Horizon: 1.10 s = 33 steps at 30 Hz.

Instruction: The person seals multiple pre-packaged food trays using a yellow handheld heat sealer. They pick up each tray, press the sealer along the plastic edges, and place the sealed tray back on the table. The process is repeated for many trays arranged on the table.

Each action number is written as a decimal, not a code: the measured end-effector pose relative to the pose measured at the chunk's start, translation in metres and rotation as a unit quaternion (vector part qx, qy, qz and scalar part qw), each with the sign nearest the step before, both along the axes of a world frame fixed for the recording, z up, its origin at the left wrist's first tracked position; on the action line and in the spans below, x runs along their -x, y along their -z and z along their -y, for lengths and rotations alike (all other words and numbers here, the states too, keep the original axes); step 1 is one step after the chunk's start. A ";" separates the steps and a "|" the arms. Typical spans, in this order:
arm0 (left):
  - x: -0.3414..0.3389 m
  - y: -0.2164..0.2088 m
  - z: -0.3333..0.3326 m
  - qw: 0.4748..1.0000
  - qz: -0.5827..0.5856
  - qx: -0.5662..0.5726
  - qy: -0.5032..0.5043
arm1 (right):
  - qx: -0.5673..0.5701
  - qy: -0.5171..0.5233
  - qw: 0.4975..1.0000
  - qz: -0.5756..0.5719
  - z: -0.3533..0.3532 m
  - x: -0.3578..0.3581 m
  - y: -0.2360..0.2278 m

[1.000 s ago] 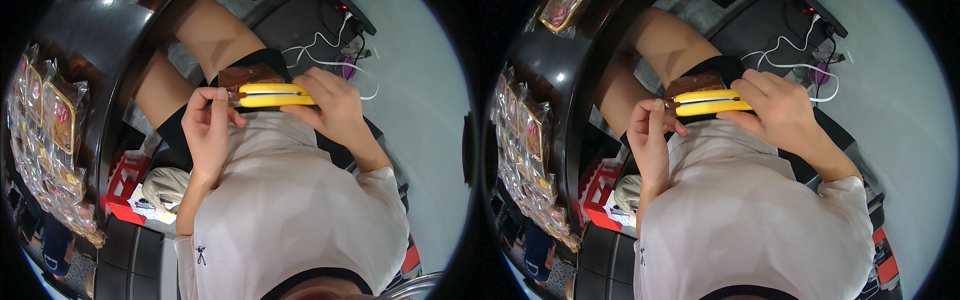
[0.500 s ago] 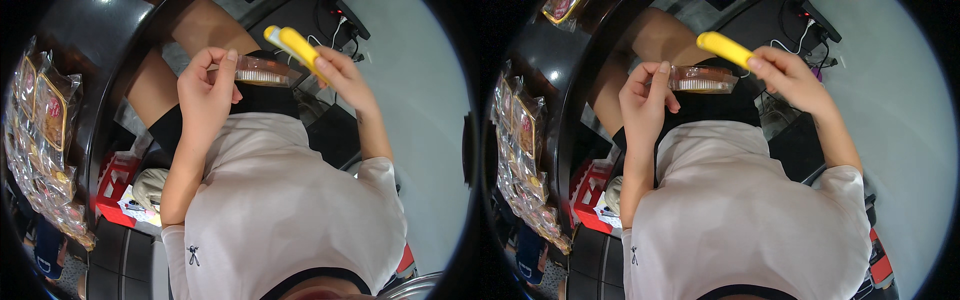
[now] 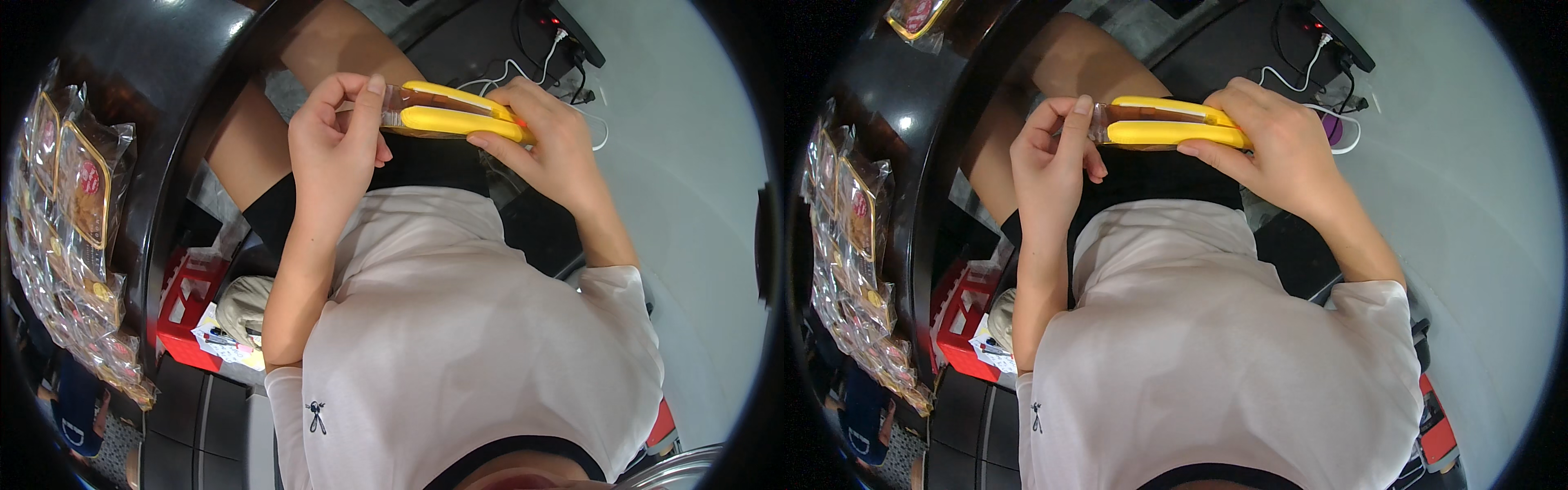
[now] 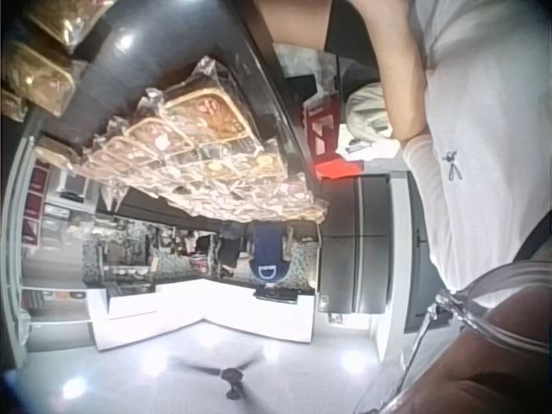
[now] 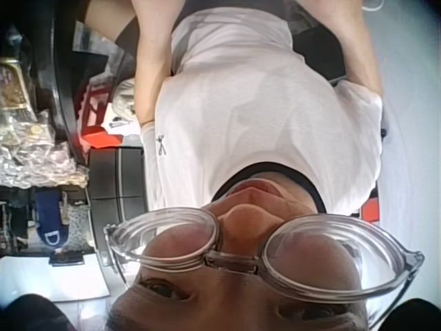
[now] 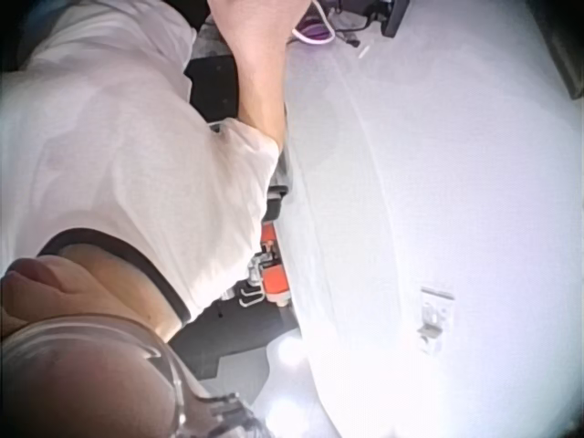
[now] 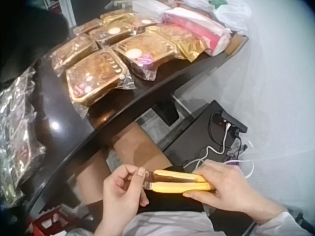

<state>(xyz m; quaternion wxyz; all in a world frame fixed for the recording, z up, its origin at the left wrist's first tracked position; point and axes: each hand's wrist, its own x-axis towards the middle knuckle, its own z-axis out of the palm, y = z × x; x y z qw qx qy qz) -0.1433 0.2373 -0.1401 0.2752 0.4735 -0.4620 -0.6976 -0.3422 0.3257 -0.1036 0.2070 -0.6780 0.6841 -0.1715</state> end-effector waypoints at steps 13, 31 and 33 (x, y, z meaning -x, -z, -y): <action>0.012 0.009 0.012 0.998 0.025 0.061 -0.014 | -0.082 0.068 0.987 0.122 0.004 0.005 0.008; 0.003 0.005 0.014 0.977 -0.057 0.184 0.089 | -0.179 0.155 0.878 0.415 0.038 -0.015 -0.014; 0.002 -0.003 0.014 0.955 -0.061 0.279 0.078 | -0.081 0.123 0.904 0.401 0.035 -0.031 -0.005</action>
